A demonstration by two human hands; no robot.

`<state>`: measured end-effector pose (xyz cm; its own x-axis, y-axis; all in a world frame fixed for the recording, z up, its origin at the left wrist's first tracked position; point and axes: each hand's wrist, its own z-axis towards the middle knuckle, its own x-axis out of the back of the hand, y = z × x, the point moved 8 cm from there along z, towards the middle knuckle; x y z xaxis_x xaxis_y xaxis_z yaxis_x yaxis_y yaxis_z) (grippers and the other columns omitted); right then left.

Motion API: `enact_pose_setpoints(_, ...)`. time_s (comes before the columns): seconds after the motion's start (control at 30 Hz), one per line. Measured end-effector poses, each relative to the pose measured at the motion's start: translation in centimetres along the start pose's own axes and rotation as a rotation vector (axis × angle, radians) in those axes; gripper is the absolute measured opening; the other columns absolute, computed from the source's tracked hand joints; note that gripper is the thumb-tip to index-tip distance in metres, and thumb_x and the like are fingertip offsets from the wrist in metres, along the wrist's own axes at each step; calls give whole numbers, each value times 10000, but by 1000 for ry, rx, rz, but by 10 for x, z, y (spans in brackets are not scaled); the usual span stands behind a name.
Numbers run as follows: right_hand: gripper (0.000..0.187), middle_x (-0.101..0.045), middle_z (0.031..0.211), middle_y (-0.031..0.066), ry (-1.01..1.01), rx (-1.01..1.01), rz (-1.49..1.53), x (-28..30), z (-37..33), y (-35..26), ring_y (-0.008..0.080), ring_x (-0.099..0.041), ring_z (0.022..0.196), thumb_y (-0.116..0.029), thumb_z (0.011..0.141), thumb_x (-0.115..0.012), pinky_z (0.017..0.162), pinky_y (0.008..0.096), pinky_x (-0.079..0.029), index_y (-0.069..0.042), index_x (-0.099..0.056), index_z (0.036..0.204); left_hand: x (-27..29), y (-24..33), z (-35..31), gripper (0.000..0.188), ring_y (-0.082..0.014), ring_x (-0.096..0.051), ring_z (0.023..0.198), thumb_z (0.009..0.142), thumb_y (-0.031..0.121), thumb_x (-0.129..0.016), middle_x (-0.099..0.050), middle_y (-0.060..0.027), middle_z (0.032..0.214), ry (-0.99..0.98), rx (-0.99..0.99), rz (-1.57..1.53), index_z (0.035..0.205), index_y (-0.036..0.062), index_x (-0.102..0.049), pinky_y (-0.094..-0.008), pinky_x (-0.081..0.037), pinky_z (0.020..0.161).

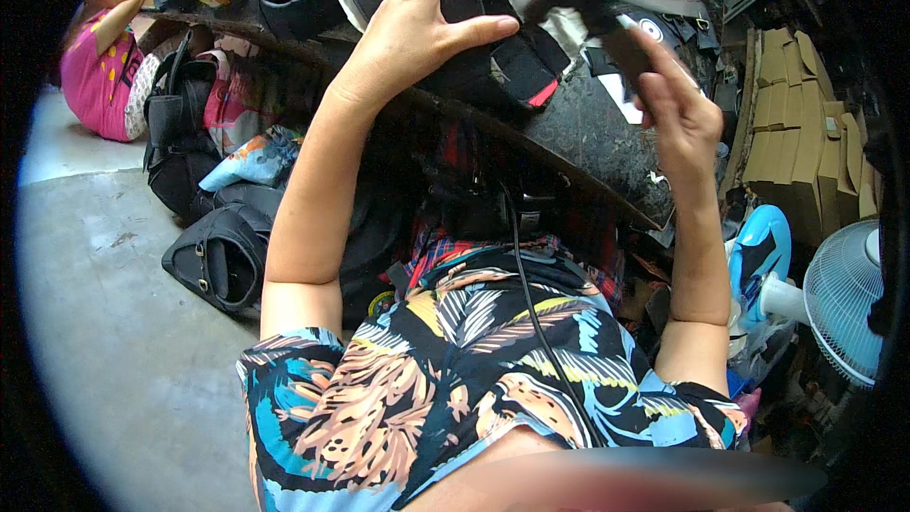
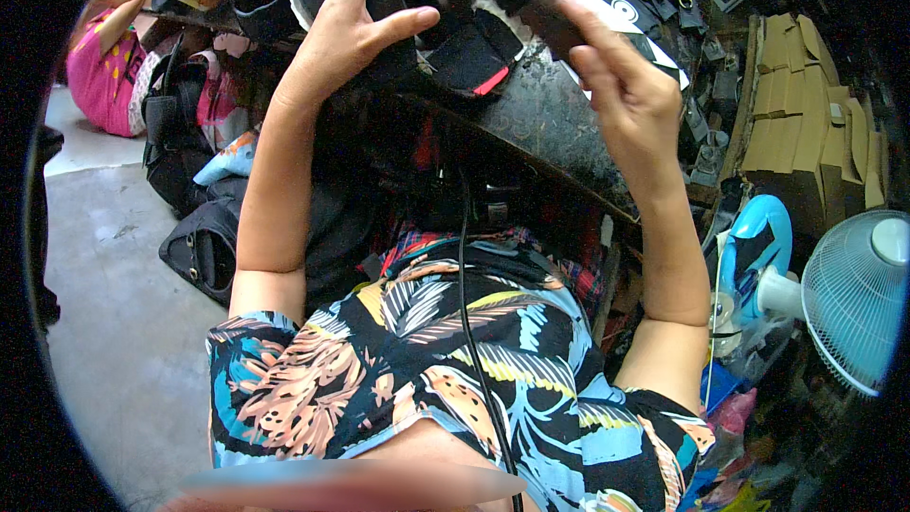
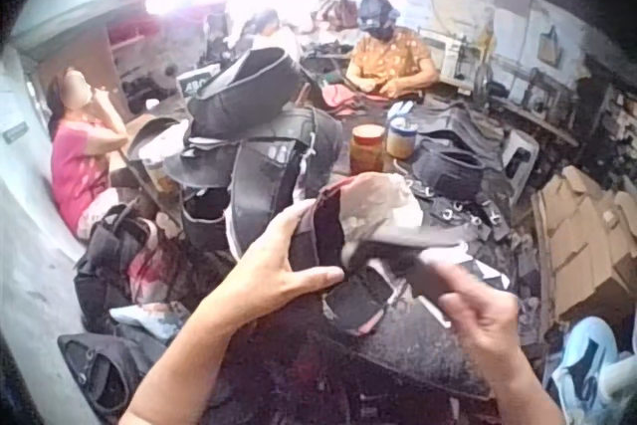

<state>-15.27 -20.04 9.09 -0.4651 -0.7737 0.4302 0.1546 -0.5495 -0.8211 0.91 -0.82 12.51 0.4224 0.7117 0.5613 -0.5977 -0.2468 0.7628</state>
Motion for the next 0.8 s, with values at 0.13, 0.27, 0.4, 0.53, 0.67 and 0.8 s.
enact_pose_setpoints(0.13,368,-683,903,74,-15,315,-308,-24,-6,-18,194,-618,648,-245,914,-603,557,305,-486,-225,-590,1281,-1,1,-1,747,-283,-443,1270,816,273,-734,-473,-205,1338,-23,-2,-30,1387,-19,-351,-356,-334,1069)
enact_pose_setpoints(0.27,335,-624,729,89,-102,244,-589,-31,4,-7,268,-612,600,-345,898,-598,529,361,-481,-304,-623,1229,-2,3,0,710,-289,-451,1266,840,286,-708,-478,-204,1336,-24,-15,-15,1386,-8,-363,-357,-338,1066)
enact_pose_setpoints(0.4,340,-697,889,6,148,178,52,10,5,-16,45,-543,643,-216,966,-548,556,199,-449,-107,-591,1285,-1,0,0,708,-311,-445,1276,863,358,-670,-471,-218,1342,-14,-5,21,1393,5,-362,-370,-334,1069)
enact_pose_setpoints(0.53,397,-691,864,103,-34,248,-561,-32,6,-19,224,-643,619,-279,926,-588,560,334,-507,-263,-553,1321,0,0,6,702,-324,-447,1275,875,382,-649,-470,-232,1340,-5,-47,68,1389,-1,-364,-374,-336,1068)
enact_pose_setpoints(0.67,344,-686,876,78,-28,140,-569,-21,8,-4,252,-648,664,-293,889,-626,585,326,-511,-286,-625,1233,-5,-7,2,709,-336,-451,1269,872,390,-652,-471,-241,1337,-25,8,68,1386,-6,-366,-375,-339,1065)
enact_pose_setpoints(0.8,337,-693,1026,17,259,139,81,21,-9,-1,19,-497,643,-257,1000,-494,574,177,-454,-159,-573,1312,-4,-3,3,724,-348,-455,1260,864,405,-657,-478,-248,1320,22,-57,127,1382,-9,-368,-376,-348,1057)
